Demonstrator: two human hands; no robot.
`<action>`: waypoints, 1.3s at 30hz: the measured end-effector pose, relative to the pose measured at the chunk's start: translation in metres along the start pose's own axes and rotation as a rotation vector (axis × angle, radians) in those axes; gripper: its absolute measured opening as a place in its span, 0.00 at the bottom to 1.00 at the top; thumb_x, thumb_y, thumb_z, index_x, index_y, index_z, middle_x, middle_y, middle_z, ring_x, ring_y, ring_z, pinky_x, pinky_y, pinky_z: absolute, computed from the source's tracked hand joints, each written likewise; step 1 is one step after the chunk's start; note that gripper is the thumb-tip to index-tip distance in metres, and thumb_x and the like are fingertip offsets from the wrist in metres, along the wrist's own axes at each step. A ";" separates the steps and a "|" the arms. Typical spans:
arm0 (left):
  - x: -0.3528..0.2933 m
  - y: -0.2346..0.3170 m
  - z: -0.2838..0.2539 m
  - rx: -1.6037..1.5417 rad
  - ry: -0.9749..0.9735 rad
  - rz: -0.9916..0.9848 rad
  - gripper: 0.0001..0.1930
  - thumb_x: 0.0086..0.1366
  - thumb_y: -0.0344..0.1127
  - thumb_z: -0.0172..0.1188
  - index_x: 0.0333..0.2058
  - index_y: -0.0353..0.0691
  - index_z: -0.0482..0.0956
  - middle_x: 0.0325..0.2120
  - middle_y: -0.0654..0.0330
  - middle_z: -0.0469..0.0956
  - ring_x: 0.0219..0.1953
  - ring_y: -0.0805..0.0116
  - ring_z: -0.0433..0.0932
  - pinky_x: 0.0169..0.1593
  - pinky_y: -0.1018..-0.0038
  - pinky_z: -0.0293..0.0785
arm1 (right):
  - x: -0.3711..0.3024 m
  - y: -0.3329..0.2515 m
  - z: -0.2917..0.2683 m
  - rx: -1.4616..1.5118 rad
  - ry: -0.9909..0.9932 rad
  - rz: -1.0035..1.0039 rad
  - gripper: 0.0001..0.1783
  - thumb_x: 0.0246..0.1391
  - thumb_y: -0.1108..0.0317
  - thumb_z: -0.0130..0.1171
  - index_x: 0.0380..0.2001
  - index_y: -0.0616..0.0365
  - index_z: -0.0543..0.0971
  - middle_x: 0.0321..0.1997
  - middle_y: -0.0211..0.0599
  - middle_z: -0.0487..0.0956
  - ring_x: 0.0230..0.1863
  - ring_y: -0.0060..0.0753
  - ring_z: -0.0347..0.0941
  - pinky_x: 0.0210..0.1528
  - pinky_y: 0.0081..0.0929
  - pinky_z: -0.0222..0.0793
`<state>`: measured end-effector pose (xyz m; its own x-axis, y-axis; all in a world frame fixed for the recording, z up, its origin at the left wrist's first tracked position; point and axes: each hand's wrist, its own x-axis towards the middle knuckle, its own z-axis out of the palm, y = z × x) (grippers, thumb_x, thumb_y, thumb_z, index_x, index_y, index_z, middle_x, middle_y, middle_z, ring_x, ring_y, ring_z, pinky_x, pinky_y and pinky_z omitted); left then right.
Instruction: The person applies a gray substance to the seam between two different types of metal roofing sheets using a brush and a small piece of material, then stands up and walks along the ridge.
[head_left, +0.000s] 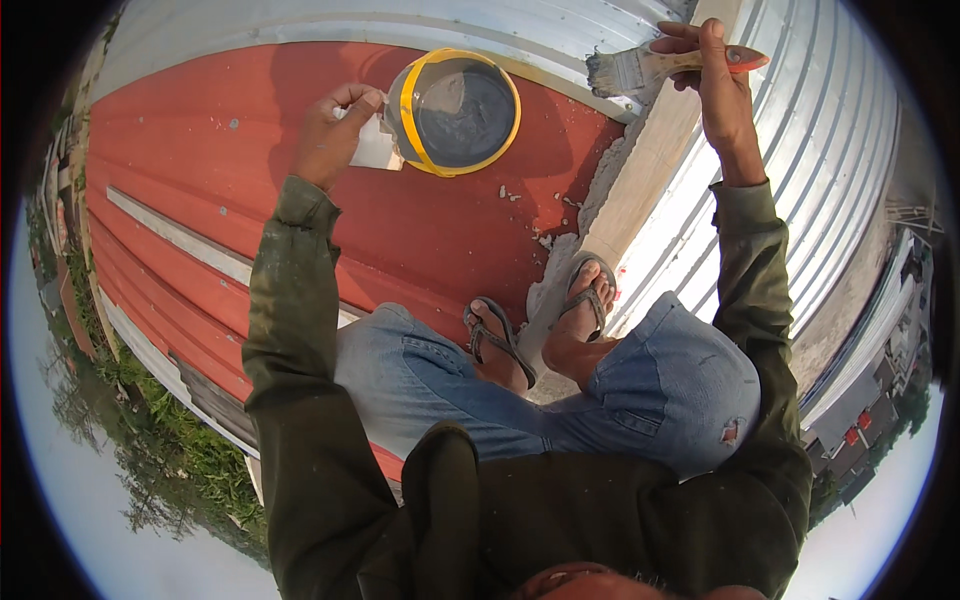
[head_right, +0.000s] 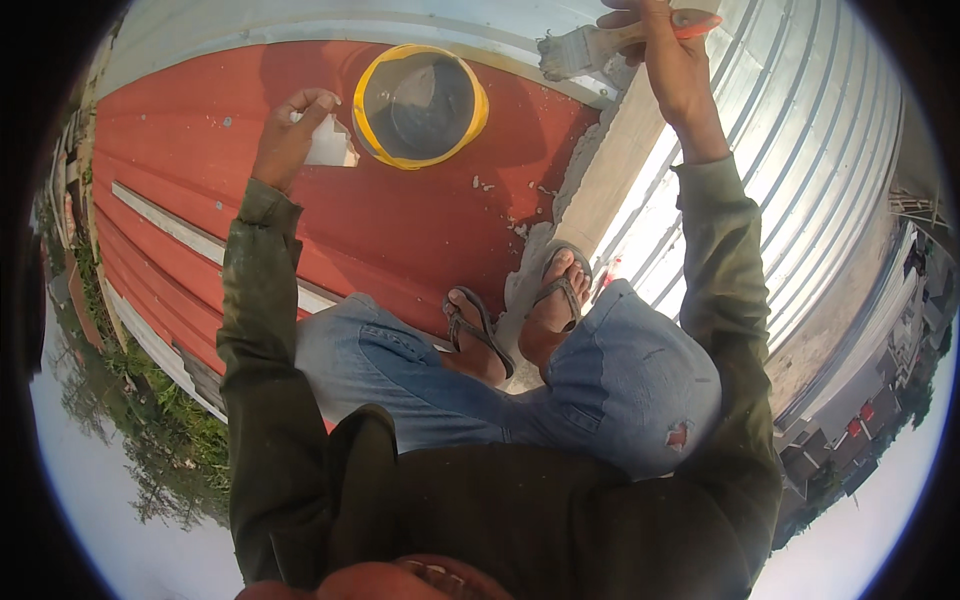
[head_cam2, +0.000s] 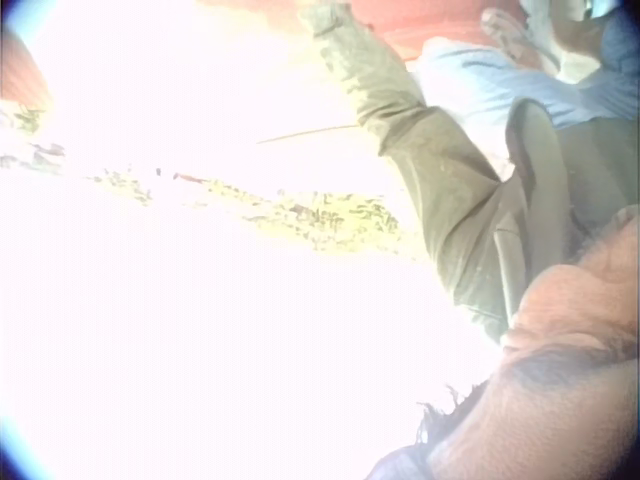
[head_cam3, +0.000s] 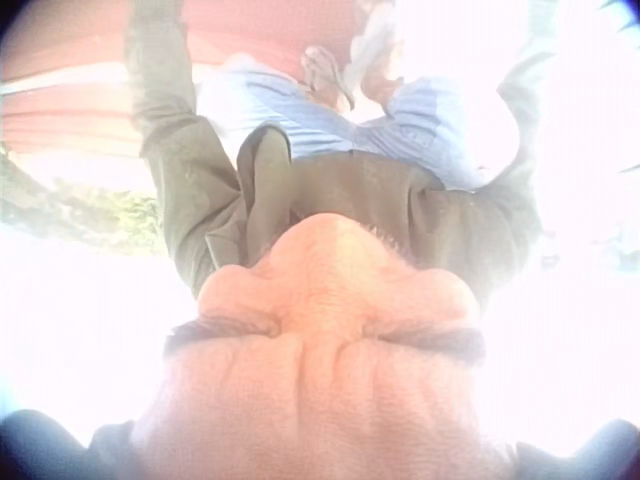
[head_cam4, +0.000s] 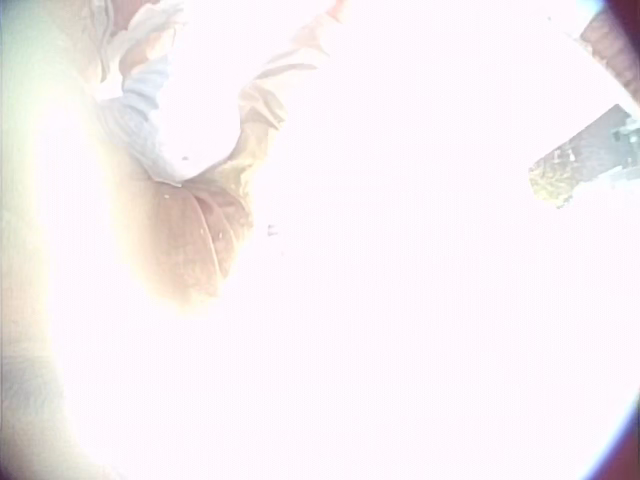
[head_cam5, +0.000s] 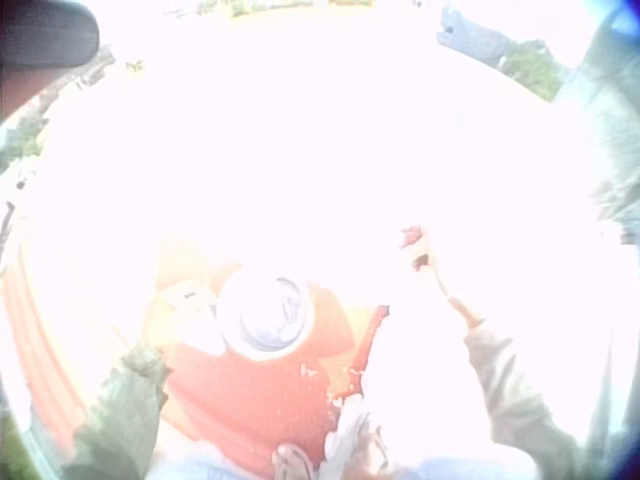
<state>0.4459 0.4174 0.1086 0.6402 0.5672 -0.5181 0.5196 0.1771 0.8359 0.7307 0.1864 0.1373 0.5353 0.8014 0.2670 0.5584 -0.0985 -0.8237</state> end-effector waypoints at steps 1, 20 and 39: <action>-0.008 0.007 -0.004 -0.034 0.085 -0.032 0.12 0.62 0.41 0.55 0.35 0.37 0.76 0.27 0.65 0.75 0.29 0.79 0.73 0.33 0.79 0.71 | 0.001 -0.005 0.005 0.149 0.004 0.041 0.38 0.59 0.36 0.30 0.40 0.57 0.79 0.33 0.34 0.81 0.30 0.19 0.70 0.33 0.18 0.67; -0.054 -0.047 0.358 0.749 -0.873 0.705 0.17 0.56 0.33 0.52 0.46 0.51 0.76 0.30 0.55 0.78 0.37 0.54 0.79 0.38 0.61 0.74 | 0.041 -0.027 -0.021 0.392 0.034 0.309 0.31 0.55 0.40 0.48 0.35 0.63 0.80 0.31 0.39 0.80 0.27 0.25 0.72 0.35 0.22 0.70; -0.008 -0.057 0.033 0.409 -0.219 -0.228 0.24 0.52 0.53 0.65 0.29 0.32 0.79 0.19 0.54 0.77 0.21 0.65 0.78 0.27 0.68 0.73 | 0.030 0.038 0.189 -0.275 -0.644 -0.076 0.13 0.44 0.67 0.62 0.33 0.61 0.75 0.27 0.50 0.77 0.31 0.53 0.74 0.35 0.37 0.70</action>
<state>0.4299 0.3763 0.0593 0.5659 0.3612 -0.7411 0.8103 -0.0775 0.5809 0.6478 0.3181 0.0192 0.0541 0.9935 -0.1002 0.7646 -0.1058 -0.6358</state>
